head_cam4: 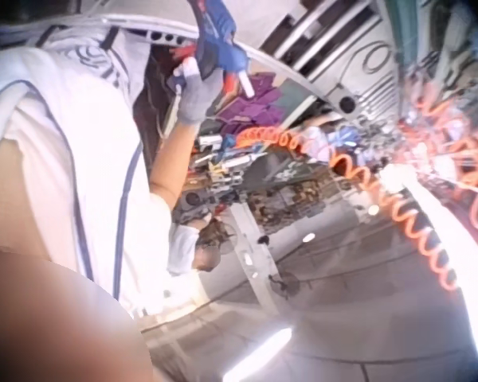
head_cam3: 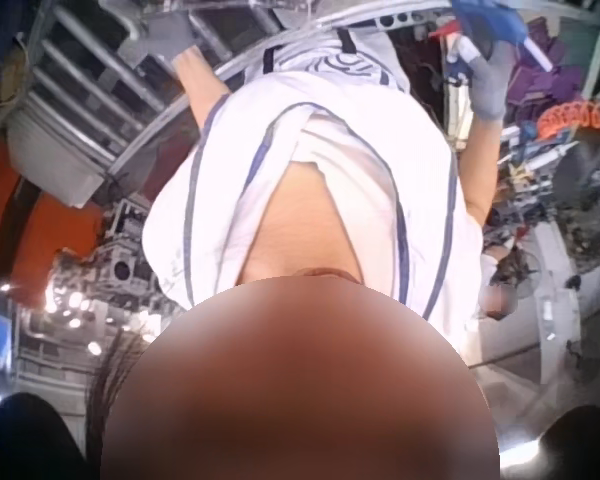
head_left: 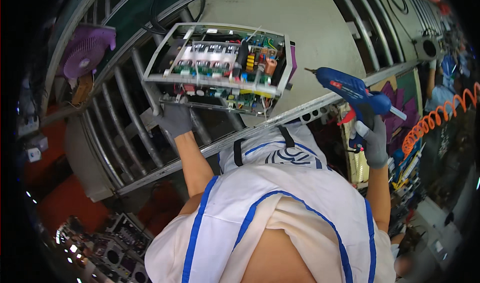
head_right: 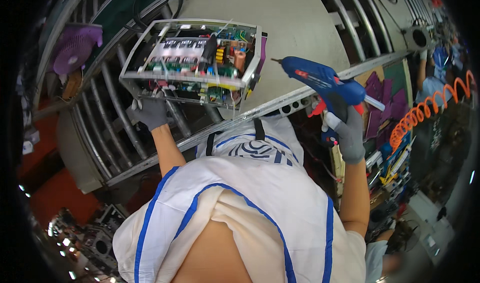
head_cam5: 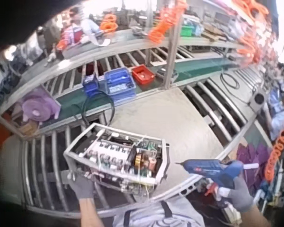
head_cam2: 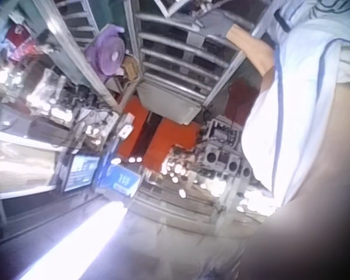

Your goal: The person is assembling an electronic device, applying components, using a glue gun, and applying sealant.

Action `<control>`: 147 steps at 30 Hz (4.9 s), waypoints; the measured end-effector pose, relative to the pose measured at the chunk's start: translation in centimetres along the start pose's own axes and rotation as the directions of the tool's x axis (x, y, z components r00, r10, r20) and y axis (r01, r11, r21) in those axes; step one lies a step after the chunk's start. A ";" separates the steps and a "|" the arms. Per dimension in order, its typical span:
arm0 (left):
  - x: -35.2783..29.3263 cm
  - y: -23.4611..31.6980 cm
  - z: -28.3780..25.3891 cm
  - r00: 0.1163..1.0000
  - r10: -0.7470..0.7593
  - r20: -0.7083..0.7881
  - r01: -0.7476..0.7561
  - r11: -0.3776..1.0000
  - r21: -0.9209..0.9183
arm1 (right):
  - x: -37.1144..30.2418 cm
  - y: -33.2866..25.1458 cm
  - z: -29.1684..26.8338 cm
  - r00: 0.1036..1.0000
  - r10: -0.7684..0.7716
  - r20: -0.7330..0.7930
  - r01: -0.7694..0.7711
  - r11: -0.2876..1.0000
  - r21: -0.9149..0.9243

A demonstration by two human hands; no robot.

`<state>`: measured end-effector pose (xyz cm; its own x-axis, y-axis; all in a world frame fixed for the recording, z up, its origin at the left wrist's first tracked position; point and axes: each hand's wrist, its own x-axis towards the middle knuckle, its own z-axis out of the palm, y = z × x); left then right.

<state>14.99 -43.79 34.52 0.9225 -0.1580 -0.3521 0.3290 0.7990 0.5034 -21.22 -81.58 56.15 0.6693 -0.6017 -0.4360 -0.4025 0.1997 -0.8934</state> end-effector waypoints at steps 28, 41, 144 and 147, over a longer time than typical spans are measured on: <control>1.0 -7.7 -3.0 0.917 -0.374 -0.139 0.345 0.918 -0.193 | 7.7 -10.1 2.5 0.983 0.009 0.181 0.003 0.998 -0.067; 8.0 -2.7 -3.7 0.627 -0.775 0.078 0.634 0.566 0.526 | 12.2 6.8 7.7 0.998 -0.051 0.023 0.013 0.623 0.782; 2.3 -0.1 5.4 0.815 -0.539 -0.212 0.528 0.542 0.653 | -2.4 2.3 17.7 0.798 0.028 -0.602 0.102 0.978 0.181; 2.1 -0.3 8.0 0.817 -0.541 -0.201 0.520 0.539 0.663 | -3.2 1.7 17.6 0.810 0.077 -0.581 0.053 0.978 0.204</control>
<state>18.44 -49.00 39.94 0.5347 -0.4450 -0.7184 0.7908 -0.0362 0.6110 -13.05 -65.74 54.11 0.1482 -0.9214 -0.3592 -0.2306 0.3210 -0.9186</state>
